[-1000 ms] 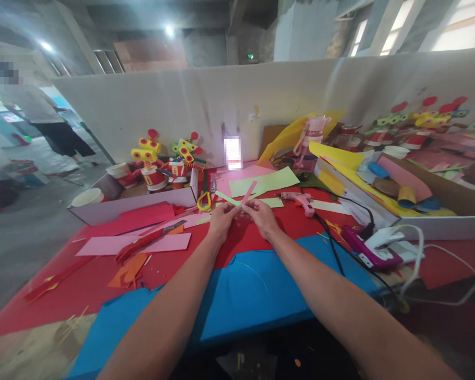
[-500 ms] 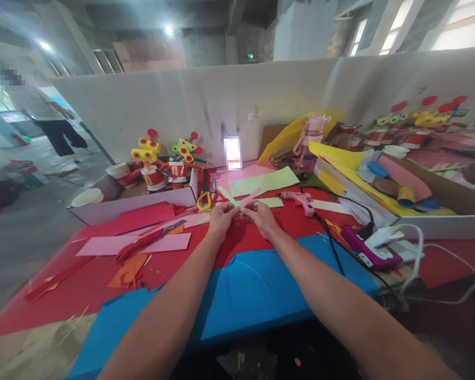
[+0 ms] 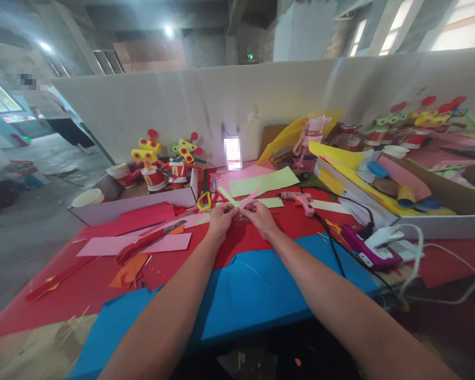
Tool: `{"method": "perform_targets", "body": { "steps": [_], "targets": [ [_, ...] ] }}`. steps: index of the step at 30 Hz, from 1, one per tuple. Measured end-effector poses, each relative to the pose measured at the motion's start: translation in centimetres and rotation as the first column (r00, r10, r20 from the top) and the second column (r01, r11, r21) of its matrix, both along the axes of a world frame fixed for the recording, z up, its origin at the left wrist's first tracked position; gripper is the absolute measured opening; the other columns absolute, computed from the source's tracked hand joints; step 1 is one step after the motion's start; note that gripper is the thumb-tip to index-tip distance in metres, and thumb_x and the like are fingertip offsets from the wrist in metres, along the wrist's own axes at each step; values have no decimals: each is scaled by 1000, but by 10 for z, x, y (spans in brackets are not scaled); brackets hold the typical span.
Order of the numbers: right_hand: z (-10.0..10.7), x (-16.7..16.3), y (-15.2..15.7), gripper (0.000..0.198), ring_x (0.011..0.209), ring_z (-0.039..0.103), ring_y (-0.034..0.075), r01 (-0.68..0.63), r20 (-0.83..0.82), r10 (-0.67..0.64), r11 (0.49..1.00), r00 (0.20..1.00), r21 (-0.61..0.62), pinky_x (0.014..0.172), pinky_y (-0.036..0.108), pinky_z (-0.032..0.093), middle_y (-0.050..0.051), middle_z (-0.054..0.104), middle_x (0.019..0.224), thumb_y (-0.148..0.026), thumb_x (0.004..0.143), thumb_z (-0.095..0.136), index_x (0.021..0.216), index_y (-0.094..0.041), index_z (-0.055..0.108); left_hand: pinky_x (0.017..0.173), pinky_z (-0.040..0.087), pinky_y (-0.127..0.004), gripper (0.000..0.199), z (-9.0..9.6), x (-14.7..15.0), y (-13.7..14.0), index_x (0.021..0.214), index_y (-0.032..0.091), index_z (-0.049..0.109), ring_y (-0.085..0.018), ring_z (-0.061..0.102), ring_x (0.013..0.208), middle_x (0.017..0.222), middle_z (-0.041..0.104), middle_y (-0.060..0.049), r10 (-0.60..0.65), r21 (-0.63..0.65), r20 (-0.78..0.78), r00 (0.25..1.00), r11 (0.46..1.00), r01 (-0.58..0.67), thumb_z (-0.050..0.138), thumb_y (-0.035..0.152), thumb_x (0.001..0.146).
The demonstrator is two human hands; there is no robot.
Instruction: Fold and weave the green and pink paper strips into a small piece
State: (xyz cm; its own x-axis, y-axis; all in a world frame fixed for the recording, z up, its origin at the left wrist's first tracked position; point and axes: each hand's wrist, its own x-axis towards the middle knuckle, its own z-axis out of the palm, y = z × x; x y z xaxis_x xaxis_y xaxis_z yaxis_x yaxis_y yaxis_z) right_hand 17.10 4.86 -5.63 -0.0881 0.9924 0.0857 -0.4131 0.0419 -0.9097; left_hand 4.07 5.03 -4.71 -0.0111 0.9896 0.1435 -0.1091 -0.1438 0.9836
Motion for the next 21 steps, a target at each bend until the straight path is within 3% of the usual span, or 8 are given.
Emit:
{"method": "perform_targets", "body": {
  "steps": [9,21],
  "targets": [
    [-1,3,2,24,60,64,11,40,-23,-40,998,999,-39,63,27,57,-4,64,67,-23,60,76,74,-19,57,49,38,-23,30,1,2,-2,60,16,61,-11,50,48,51,58,1,-6,-37,76,997,999,9,82,36,58],
    [-2,6,3,38,61,61,11,-22,-97,20,999,995,-24,65,27,56,-3,65,64,-43,54,85,73,-18,64,50,37,-23,27,3,0,-4,60,16,60,-10,50,48,52,57,0,-70,-4,2,998,998,70,78,36,64]
  ]
}}
